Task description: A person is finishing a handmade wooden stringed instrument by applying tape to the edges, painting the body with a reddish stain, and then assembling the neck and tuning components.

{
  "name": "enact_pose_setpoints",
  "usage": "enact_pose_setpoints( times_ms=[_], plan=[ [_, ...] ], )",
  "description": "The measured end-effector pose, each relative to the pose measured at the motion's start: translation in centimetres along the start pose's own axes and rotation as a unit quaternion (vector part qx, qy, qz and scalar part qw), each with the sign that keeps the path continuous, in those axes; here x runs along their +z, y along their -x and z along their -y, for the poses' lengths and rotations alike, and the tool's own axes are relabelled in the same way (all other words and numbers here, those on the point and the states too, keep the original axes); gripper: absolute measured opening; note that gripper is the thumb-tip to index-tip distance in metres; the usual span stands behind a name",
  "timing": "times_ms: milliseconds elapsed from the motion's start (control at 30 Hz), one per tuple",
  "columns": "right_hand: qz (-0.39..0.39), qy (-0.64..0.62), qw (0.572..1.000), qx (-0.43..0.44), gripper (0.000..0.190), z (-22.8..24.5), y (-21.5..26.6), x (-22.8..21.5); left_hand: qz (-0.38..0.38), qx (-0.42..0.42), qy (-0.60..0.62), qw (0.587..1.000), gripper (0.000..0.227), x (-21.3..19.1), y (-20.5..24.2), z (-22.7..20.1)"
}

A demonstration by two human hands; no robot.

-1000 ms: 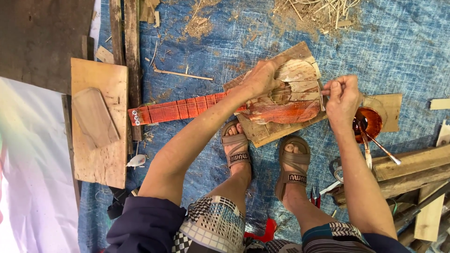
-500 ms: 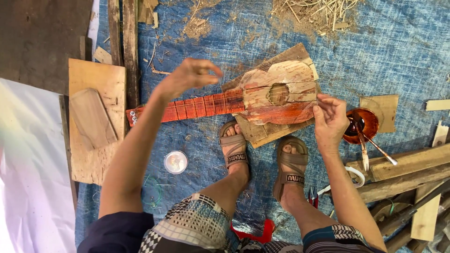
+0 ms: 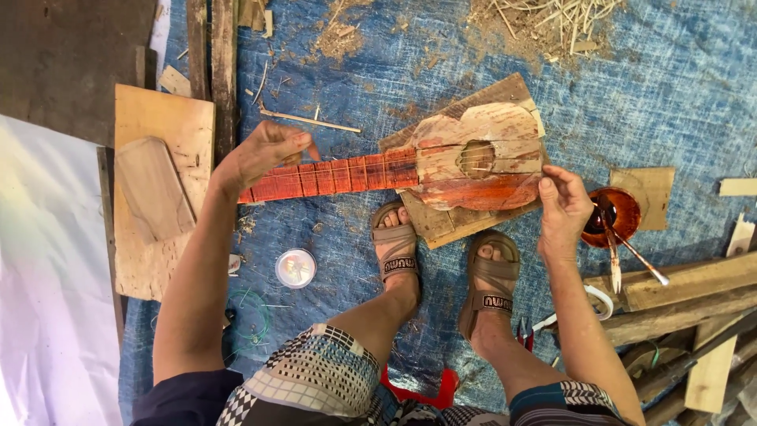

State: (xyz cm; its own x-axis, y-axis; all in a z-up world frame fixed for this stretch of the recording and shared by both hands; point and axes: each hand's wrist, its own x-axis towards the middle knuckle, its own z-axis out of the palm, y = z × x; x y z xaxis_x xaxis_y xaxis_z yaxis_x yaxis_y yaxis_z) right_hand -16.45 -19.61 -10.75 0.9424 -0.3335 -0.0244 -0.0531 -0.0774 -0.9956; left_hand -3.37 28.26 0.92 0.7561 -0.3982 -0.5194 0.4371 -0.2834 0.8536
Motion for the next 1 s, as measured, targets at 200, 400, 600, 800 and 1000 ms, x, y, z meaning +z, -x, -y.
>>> enact_pose_setpoints(
  times_ms=[200, 400, 600, 800, 1000],
  plan=[
    [-0.013, 0.018, 1.0, -0.002, 0.016, 1.3, -0.1, 0.5, -0.096, -0.081, -0.04, 0.991, 0.045, -3.4, 4.6, 4.2],
    [-0.009, 0.028, 0.999, -0.015, 0.018, 1.0, -0.2, 0.2, -0.176, -0.138, 0.016, 0.974, 0.046, -5.8, 7.5, 11.3],
    [-0.022, 0.044, 0.998, -0.025, 0.015, 1.3, 0.1, 0.6, -0.326, -0.148, 0.019, 0.933, 0.033, -9.1, 9.2, 15.8],
    [-0.024, 0.048, 0.998, -0.022, 0.015, 1.2, 0.0, 0.6, -0.39, -0.109, 0.07, 0.912, 0.027, -15.1, 10.4, 18.8],
    [-0.019, 0.062, 0.998, -0.02, 0.014, 0.8, -0.2, 0.1, -0.411, -0.098, -0.104, 0.9, 0.04, -17.2, 7.6, 20.2]
  ],
)
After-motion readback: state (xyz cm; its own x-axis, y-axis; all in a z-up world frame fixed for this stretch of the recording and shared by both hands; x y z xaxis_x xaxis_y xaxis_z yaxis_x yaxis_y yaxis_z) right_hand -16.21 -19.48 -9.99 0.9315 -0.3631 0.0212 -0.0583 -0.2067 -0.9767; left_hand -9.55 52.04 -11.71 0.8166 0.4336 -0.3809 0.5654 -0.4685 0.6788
